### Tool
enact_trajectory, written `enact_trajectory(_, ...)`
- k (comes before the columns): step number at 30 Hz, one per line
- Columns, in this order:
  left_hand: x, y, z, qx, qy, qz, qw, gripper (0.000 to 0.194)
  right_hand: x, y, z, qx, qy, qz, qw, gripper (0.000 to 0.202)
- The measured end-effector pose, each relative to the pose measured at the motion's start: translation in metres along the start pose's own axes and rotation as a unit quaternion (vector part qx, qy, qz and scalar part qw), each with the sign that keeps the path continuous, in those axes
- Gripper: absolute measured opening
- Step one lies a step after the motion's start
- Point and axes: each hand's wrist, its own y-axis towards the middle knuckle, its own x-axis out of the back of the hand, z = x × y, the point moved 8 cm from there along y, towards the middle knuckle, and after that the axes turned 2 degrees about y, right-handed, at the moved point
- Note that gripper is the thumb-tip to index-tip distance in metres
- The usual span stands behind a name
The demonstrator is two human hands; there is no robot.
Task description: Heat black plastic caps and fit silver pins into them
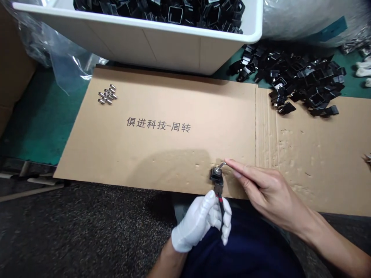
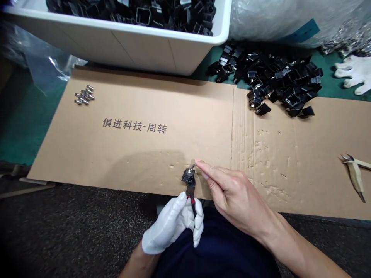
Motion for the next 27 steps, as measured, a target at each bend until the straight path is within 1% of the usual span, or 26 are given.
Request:
enact_trajectory(4, 0.001, -0.002, -0.004, 0.005, 0.018, 0.007, 1.0, 0.065, -0.001, -0.001, 0.001, -0.012, 0.007, 0.009, 1.0, 0.042)
enact_trajectory(9, -0.002, -0.003, -0.006, 0.006, 0.025, 0.003, 1.0, 0.064, -0.002, -0.004, 0.001, -0.027, 0.021, -0.001, 0.999, 0.044)
enact_trajectory(14, -0.005, -0.002, -0.002, -0.008, 0.01, -0.016, 1.0, 0.063, -0.004, -0.008, -0.002, -0.044, 0.04, -0.028, 0.998, 0.043)
enact_trajectory(21, -0.01, 0.0, 0.003, -0.023, 0.012, -0.029, 0.999, 0.065, -0.012, -0.018, -0.009, -0.115, 0.086, -0.062, 0.988, 0.04)
enact_trajectory(27, -0.013, 0.004, 0.007, -0.029, -0.01, -0.028, 0.999, 0.067, -0.02, -0.025, -0.006, -0.114, 0.107, -0.113, 0.981, 0.041)
